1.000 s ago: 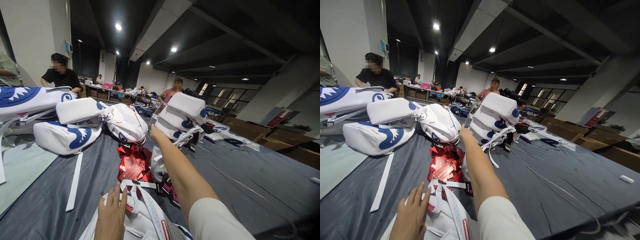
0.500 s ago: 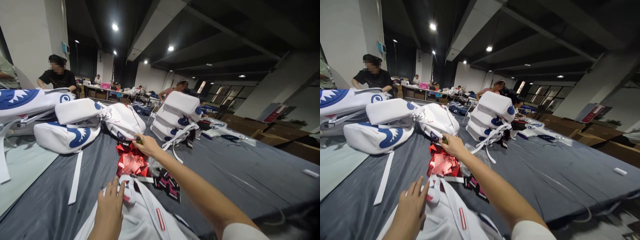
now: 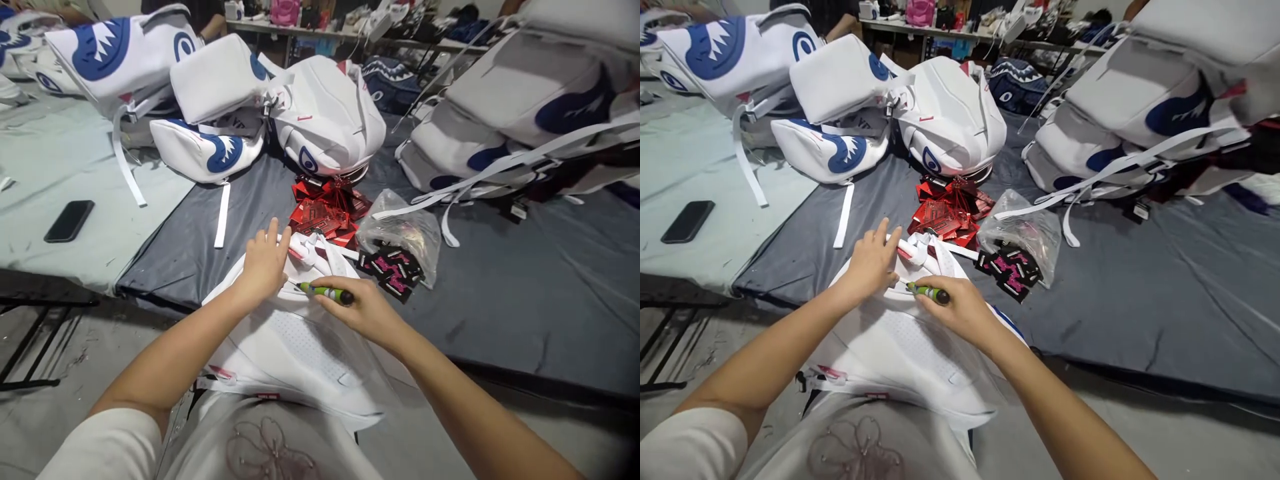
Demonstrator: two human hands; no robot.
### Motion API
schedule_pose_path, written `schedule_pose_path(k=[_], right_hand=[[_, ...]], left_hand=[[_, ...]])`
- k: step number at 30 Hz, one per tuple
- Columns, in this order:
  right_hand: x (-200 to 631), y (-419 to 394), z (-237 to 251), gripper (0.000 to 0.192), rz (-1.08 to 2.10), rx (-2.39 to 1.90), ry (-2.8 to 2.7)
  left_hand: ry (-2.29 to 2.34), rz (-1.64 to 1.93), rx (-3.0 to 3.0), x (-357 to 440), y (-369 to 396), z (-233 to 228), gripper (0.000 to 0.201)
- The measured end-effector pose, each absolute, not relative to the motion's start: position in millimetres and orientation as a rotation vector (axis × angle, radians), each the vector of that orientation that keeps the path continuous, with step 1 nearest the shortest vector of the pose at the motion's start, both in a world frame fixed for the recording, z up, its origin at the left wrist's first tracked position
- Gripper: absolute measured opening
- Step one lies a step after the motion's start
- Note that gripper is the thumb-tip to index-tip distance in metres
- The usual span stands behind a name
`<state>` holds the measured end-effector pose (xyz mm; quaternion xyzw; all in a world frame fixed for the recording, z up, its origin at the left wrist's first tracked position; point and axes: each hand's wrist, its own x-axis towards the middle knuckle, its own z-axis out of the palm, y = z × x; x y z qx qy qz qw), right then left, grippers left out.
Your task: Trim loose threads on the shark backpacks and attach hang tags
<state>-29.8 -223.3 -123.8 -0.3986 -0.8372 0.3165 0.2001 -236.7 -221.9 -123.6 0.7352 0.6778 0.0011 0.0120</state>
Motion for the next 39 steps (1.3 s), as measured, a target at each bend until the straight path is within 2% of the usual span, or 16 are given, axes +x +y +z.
schedule_pose_path(k=[3, 9, 18, 22, 28, 30, 33, 35, 39], right_hand=[[-38, -217, -132, 0.023, 0.886, -1.091, -2.474], [-38, -220, -134, 0.024, 0.599, -1.03, -2.711], [-55, -223, -127, 0.018, 0.533, -1.099, -2.783], [-53, -227, -118, 0.01, 0.493, -1.167, -2.697], [-42, -241, -109, 0.02, 0.186, -0.775, -2.38], [-51, -241, -115, 0.027, 0.164, -0.903, -2.502], [-76, -235, -122, 0.018, 0.154, -1.271, -2.787], [-94, -230, -124, 0.017, 0.177, -1.364, -2.914], [-119, -223, -124, 0.026, 0.229, -1.392, -2.982]], left_hand=[[2.113, 0.005, 2.294, -236, -223, -123, 0.1], [2.115, -0.035, 2.268, -234, -222, -121, 0.099], [2.118, -0.021, 2.311, -235, -220, -125, 0.098], [2.145, -0.003, 2.314, -235, -219, -129, 0.098], [2.12, -0.049, 2.337, -232, -215, -116, 0.095], [2.123, -0.091, 2.342, -229, -219, -109, 0.094], [2.183, -0.135, 2.334, -227, -234, -104, 0.084], [2.244, -0.152, 2.306, -229, -246, -104, 0.078], [2.233, -0.109, 2.185, -247, -259, -107, 0.085]])
